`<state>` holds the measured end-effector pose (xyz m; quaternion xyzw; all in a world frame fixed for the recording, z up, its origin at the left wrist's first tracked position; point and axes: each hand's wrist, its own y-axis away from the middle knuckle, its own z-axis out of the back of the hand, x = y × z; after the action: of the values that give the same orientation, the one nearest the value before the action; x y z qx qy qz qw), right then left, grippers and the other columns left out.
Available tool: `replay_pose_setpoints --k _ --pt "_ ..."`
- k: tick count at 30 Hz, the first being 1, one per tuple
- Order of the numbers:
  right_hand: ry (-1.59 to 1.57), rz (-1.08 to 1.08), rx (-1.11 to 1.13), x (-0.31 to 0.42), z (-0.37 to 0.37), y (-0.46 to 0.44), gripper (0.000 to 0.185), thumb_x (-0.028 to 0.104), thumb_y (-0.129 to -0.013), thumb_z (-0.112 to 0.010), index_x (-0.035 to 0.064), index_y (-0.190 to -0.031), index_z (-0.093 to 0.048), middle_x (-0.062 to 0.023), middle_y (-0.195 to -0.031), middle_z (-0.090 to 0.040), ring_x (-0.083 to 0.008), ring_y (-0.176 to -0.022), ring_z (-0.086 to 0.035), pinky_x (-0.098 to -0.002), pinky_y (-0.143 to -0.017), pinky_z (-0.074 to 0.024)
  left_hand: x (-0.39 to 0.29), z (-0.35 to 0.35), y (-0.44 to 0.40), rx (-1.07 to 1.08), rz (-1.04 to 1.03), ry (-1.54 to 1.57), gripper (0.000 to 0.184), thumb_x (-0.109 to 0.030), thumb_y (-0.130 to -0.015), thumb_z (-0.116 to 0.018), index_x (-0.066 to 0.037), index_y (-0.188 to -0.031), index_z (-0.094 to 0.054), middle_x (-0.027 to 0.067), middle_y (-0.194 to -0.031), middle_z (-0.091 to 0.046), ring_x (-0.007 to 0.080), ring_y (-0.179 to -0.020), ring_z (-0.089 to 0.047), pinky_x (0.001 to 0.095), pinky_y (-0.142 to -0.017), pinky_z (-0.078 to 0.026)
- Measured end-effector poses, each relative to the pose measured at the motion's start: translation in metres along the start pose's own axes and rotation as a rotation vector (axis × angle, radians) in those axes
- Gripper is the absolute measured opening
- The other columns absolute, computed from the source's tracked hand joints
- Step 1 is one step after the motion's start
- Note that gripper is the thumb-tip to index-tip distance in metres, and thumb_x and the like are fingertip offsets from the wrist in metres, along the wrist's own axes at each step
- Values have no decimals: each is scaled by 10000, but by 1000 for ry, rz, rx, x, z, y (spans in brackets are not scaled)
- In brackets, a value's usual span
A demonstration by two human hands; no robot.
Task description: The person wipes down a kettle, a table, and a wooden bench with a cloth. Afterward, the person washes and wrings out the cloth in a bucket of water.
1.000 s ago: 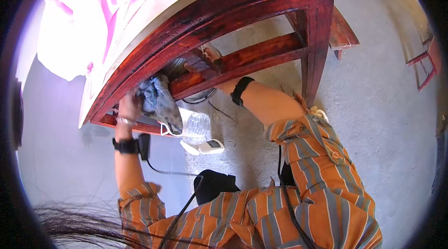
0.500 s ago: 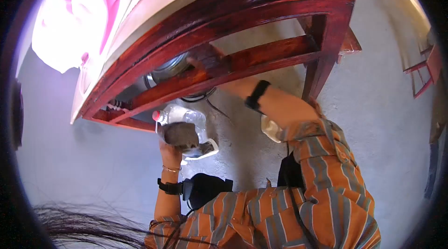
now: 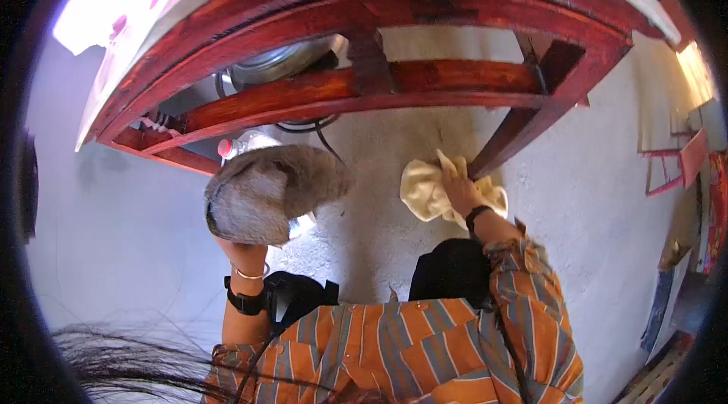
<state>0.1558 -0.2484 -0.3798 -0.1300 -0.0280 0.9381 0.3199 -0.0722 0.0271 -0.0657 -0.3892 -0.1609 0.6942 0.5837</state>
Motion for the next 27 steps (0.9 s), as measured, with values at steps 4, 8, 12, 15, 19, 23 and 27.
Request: replay_pose_setpoints --k 4,8,12,15,19,23,27 --pt "-465 -62 441 -35 73 -5 308 149 -693 -556 -16 -945 -493 -191 -819 -585 -329 -748 -586 -407 -605 -469 -2 0 5 27 24 23 303 -121 -709 -616 -3 -980 -550 133 -941 -598 269 -870 -568 338 -779 -433" --pt "-956 -214 95 -73 183 6 247 105 -731 -530 9 -957 -550 -128 -769 -605 -218 -762 -592 -329 -643 -467 20 -14 26 64 216 155 240 -3 -642 -542 -6 -878 -584 157 -897 -599 343 -876 -556 382 -771 -432" --pt "-1465 -432 -183 -88 272 33 280 120 -780 -536 0 -1033 -534 -90 -905 -596 -136 -819 -554 -288 -727 -445 36 -43 41 70 300 259 317 52 -627 -471 -10 -920 -574 164 -941 -589 343 -911 -536 370 -803 -414" --pt "-1838 -544 -595 -78 318 32 331 155 -809 -530 -28 -1079 -476 -86 -994 -556 -146 -867 -544 -283 -750 -442 43 -64 51 59 313 352 330 59 -621 -477 -8 -931 -569 163 -957 -584 342 -929 -530 365 -812 -409" --pt "-1683 -603 -1052 -61 366 3 309 159 -851 -483 -22 -1097 -437 -103 -1014 -536 -144 -891 -535 -272 -758 -443 48 -76 61 -4 313 383 287 42 -596 -503 -10 -870 -573 158 -852 -587 352 -863 -529 380 -753 -418" --pt "-950 -448 -865 -50 362 -45 417 209 -850 -500 -33 -1168 -383 -149 -1067 -500 -230 -1012 -473 -353 -879 -365 69 -92 91 20 415 393 181 15 -570 -514 -11 -745 -559 175 -716 -544 366 -763 -506 416 -666 -401" --pt "-366 -555 -447 -65 331 -78 539 388 -831 -479 -56 -1125 -394 -309 -1090 -435 -425 -1023 -428 -428 -860 -349 75 -96 107 52 391 292 109 -7 -552 -515 -19 -658 -535 199 -645 -491 388 -693 -466 464 -630 -369"
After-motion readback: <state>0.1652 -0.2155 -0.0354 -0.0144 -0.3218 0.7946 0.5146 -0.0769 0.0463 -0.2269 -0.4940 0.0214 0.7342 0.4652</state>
